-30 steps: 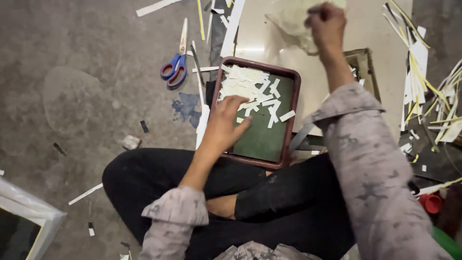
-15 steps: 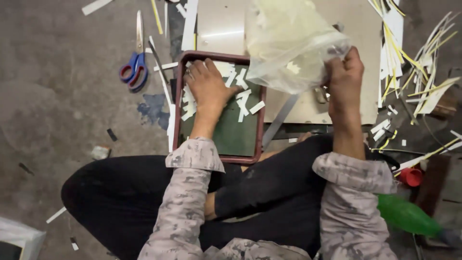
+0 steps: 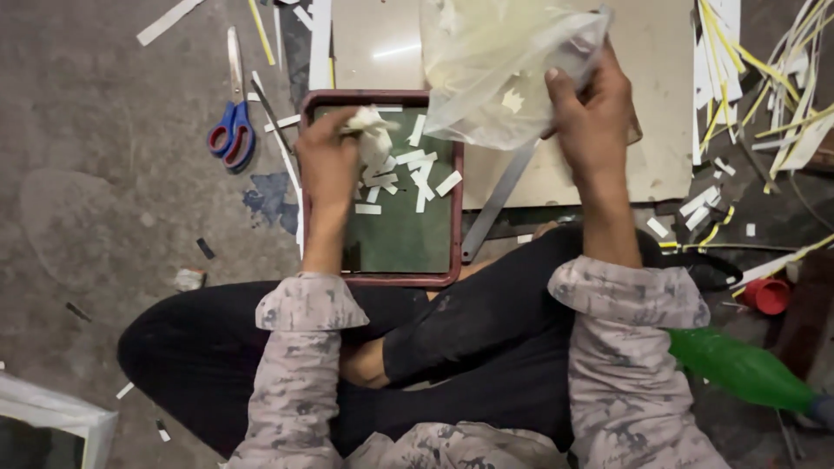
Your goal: The person sits on the floor and assembles small solar panel components by hand. They pick up individual cells and white strips, then attach the strips to the cells and place them into a tray. The person continues this process, arranging the components in a row within the tray.
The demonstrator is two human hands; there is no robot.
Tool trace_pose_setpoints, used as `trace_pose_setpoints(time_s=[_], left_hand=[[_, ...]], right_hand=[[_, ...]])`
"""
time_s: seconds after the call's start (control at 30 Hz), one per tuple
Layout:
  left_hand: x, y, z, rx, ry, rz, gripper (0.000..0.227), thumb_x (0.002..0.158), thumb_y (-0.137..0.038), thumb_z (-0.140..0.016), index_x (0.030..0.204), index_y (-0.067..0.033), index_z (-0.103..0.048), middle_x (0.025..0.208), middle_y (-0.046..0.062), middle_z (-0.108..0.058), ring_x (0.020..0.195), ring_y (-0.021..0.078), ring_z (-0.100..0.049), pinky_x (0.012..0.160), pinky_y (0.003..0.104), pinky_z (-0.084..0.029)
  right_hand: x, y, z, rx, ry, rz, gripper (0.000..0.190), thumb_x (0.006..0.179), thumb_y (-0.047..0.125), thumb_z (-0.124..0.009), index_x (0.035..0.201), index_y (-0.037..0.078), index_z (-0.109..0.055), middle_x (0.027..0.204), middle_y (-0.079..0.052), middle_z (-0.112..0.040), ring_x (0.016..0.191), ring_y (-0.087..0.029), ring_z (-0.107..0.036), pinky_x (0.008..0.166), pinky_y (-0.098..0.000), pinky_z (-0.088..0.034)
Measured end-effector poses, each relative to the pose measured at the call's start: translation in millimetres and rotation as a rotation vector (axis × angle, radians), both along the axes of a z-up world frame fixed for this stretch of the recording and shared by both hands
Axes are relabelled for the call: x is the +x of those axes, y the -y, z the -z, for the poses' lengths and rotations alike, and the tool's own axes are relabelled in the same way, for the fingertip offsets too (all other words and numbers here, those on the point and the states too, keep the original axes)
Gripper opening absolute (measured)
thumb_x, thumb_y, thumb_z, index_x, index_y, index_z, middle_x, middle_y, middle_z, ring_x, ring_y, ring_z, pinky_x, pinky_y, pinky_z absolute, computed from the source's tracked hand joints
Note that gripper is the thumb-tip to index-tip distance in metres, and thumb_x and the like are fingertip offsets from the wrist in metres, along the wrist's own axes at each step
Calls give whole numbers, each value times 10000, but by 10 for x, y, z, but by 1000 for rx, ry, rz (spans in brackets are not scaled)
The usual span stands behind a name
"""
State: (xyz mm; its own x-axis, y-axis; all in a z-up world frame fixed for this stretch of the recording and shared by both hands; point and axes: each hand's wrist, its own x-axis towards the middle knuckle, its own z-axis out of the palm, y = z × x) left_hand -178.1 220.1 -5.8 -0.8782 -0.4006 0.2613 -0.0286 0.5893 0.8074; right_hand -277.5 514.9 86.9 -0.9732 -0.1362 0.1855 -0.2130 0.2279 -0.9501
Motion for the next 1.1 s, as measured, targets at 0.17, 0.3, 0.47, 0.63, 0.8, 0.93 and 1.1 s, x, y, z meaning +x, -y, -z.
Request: trace_pose_setpoints(time_s=[0.17,0.3,0.47,0.63,0.8,0.93,1.1], left_hand=[[-249,-251,130,411,-205,-99,351,890,120,-633,1181,-36,-751,1101,117,-803,985,224,-765,890,342,-596],[-549,-866,-66,713,-438,-79,270,973,6,-669,1217,-89,-735,1172,75,-771,1051,203,-756,894,343,-633],[-805,-1561,-341,211,-554,214,332,951,-43,-719,1276,-107,-693,1301,99,-691,1175,247,-701,967,350,-628],[-1258,-1687,82,-86,-206,437,412,805,29,-687,1216,3,-685,1300,195,-640,1213,404,-607,1028,449,-534],[-1493,-1416,171,-187,12,382,398,789,-6,-687,1184,44,-665,1239,265,-628,1141,451,-592,964,482,-516],[-1694,-1256,410,-346,102,351,311,732,-51,-681,1039,-19,-726,1091,263,-685,1051,460,-647,874,494,-546],[-1909,-1217,606,-458,40,287,209,694,-108,-715,888,-39,-755,924,249,-714,838,436,-696,689,502,-573]], right_hand=[[7,68,-91,49,-119,-50,177,1000,0,-590,1175,-19,-611,953,20,-665,800,-45,-601,707,-208,-504],[-47,-1,13,-59,80,-38,125,1086,54,-592,1182,-19,-628,801,12,-618,581,-65,-574,466,-256,-520],[-96,-87,11,-275,128,-31,254,1107,89,-536,1307,-13,-656,749,10,-609,533,-65,-518,446,-263,-493],[-105,-130,40,-293,142,30,308,1078,68,-527,1345,-17,-653,707,-3,-607,463,-58,-487,404,-253,-412],[-82,-75,-32,-321,131,-80,294,1087,29,-499,1327,-33,-658,847,-39,-694,542,-72,-537,461,-256,-428],[-45,-28,-68,-233,135,-78,276,1041,16,-521,1272,12,-672,875,-2,-707,544,-53,-524,471,-229,-416],[14,-14,-17,66,-208,-48,361,1011,-63,-678,1339,62,-596,927,52,-540,792,-37,-519,684,-210,-434]])
